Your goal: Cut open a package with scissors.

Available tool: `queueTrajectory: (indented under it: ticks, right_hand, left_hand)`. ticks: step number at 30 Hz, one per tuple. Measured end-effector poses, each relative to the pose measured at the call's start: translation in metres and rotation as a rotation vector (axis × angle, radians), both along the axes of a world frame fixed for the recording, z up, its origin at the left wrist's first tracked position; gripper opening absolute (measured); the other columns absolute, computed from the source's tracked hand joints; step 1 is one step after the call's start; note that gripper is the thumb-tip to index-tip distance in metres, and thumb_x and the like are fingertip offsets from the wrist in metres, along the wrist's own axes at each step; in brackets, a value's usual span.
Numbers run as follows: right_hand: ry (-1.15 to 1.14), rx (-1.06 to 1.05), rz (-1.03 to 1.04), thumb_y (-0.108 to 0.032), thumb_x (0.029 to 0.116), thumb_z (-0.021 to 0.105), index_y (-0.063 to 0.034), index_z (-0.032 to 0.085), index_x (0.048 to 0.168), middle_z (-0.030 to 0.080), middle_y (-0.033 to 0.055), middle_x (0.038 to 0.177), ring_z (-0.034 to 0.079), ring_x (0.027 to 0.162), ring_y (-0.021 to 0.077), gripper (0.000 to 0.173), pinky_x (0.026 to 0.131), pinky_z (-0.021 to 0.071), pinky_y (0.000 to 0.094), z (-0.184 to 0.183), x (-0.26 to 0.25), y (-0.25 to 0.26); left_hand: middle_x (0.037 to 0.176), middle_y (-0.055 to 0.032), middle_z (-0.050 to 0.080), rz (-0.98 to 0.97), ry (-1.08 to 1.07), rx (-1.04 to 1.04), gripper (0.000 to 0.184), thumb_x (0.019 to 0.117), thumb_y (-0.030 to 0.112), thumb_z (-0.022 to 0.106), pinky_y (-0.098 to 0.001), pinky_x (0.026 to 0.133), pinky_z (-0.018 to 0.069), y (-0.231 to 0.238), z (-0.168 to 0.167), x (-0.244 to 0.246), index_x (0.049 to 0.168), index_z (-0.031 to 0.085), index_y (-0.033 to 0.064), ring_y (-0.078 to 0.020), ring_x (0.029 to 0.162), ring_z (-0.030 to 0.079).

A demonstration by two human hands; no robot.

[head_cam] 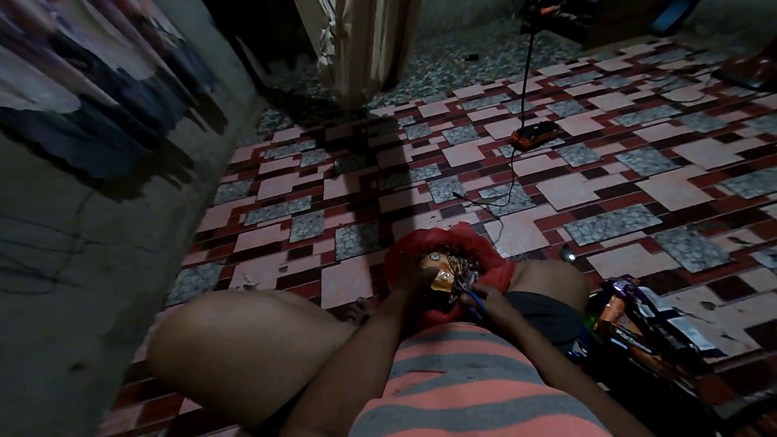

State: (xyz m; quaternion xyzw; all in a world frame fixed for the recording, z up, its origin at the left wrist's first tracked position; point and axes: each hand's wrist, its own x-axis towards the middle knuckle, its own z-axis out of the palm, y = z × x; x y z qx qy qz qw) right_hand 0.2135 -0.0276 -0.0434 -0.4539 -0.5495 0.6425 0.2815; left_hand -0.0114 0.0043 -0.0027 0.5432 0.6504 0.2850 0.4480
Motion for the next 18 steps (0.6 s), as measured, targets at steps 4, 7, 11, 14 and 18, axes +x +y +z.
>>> queueTrajectory:
  ticks: [4, 7, 11, 14, 18]
  right_hand:
    - [0.013, -0.009, -0.014, -0.024, 0.0996, 0.064, -0.0002, 0.063, 0.113, 0.066, -0.0002, 0.083, 0.058, 0.063, 0.003, 0.027, 0.056, 0.0482, 0.0192, 0.0024, 0.0003, -0.0012]
    - [0.03, -0.004, -0.021, -0.025, 0.0998, 0.062, -0.0002, 0.063, 0.113, 0.067, -0.0002, 0.083, 0.059, 0.063, 0.0032, 0.028, 0.056, 0.0487, 0.0189, 0.001, 0.0005, -0.0011]
    - [0.045, 0.002, -0.048, -0.022, 0.1005, 0.062, 0.001, 0.062, 0.113, 0.067, 0.001, 0.082, 0.058, 0.061, 0.0038, 0.026, 0.054, 0.0483, 0.019, 0.0007, 0.0004, -0.0017]
    - [0.023, 0.028, -0.034, -0.02, 0.099, 0.064, 0.0008, 0.062, 0.11, 0.065, 0.0, 0.08, 0.058, 0.061, 0.0035, 0.024, 0.056, 0.0494, 0.0192, 0.0022, -0.0001, -0.0021]
    - [0.02, 0.041, -0.043, -0.022, 0.098, 0.067, -0.0009, 0.064, 0.108, 0.063, -0.0016, 0.078, 0.056, 0.06, 0.0024, 0.023, 0.055, 0.0484, 0.0185, -0.0013, -0.0003, -0.0014]
  left_hand:
    - [0.124, -0.024, 0.063, -0.022, -0.001, 0.018, 0.054, 0.0897, 0.022, 0.078, -0.0437, 0.1, 0.051, 0.002, -0.0033, -0.0016, 0.131, 0.058, -0.0058, -0.0286, 0.112, 0.063]
    - [0.124, -0.0234, 0.063, -0.021, 0.008, 0.0, 0.057, 0.0882, 0.022, 0.08, -0.0429, 0.1, 0.0516, 0.0013, -0.001, -0.0006, 0.133, 0.057, -0.0051, -0.028, 0.112, 0.064]
    - [0.126, -0.0237, 0.062, -0.012, 0.011, 0.002, 0.057, 0.0884, 0.021, 0.08, -0.0431, 0.101, 0.0511, 0.0009, 0.0004, 0.0002, 0.134, 0.056, -0.005, -0.0285, 0.113, 0.063]
    - [0.124, -0.0233, 0.063, -0.012, -0.001, 0.015, 0.056, 0.0875, 0.02, 0.08, -0.0428, 0.1, 0.0512, 0.0011, -0.0013, -0.0001, 0.132, 0.057, -0.0052, -0.0279, 0.112, 0.063]
    - [0.124, -0.023, 0.063, -0.002, -0.005, 0.018, 0.057, 0.0863, 0.02, 0.081, -0.0422, 0.1, 0.0516, 0.0022, -0.0051, 0.0006, 0.132, 0.057, -0.0051, -0.0275, 0.112, 0.064]
